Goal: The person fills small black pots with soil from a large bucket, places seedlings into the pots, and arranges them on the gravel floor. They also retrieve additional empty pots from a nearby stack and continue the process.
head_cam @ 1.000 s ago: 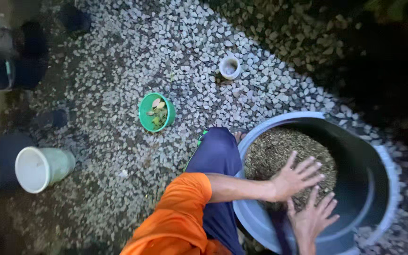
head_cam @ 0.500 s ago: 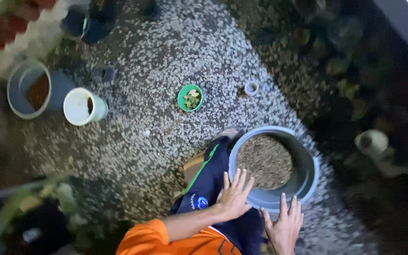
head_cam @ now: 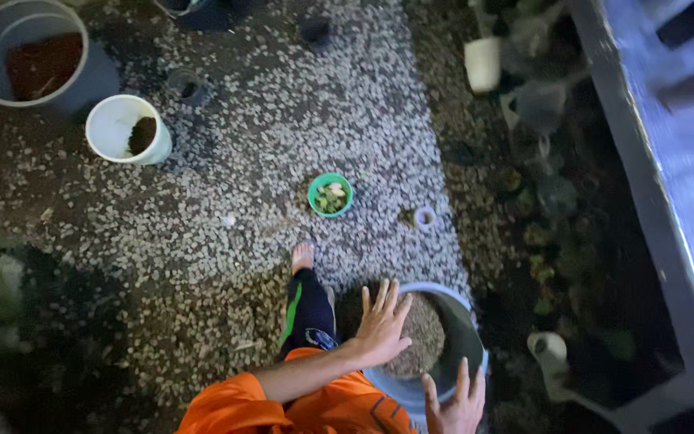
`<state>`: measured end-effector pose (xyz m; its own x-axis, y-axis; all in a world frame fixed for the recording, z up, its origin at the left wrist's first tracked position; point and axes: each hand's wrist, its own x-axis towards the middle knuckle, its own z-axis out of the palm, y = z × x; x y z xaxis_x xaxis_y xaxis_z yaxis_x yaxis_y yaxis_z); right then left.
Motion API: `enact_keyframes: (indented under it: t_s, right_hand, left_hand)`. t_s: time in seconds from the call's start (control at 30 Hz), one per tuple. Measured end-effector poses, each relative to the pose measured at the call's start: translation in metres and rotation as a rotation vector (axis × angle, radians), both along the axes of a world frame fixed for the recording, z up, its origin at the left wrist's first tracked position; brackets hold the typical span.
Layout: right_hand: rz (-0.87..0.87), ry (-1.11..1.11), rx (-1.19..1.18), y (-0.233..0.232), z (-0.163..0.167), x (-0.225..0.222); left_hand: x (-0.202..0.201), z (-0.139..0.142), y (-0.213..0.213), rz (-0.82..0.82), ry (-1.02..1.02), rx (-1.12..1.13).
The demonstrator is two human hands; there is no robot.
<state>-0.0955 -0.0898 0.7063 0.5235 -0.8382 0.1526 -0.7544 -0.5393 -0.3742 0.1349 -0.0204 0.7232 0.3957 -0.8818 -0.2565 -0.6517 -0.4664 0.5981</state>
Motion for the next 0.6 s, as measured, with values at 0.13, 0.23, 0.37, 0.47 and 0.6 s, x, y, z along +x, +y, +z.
enact_keyframes:
  t_s: [0.13,0.23,0.37,0.47,0.6]
  right_hand:
    - [-0.015,-0.036,0.025,0.006,-0.015,0.102]
    - [0.064,0.034,0.113,0.016,0.003,0.198]
    - [0.327,0.014,0.162,0.022,0.039,0.343]
    - [0.331,0.057,0.249,0.036,0.082,0.399]
    - [0.470,0.050,0.193,0.051,0.100,0.464]
  left_hand:
    - [0.118,-0.011,0.016,0.031,0.021,0.050]
    - [0.203,-0.017,0.034,0.105,-0.068,0.025]
    - [0.296,-0.028,0.067,0.201,-0.054,0.016]
    - [0.333,-0.037,0.096,0.295,-0.056,0.005]
    - [0.365,-0.045,0.131,0.400,-0.012,0.051]
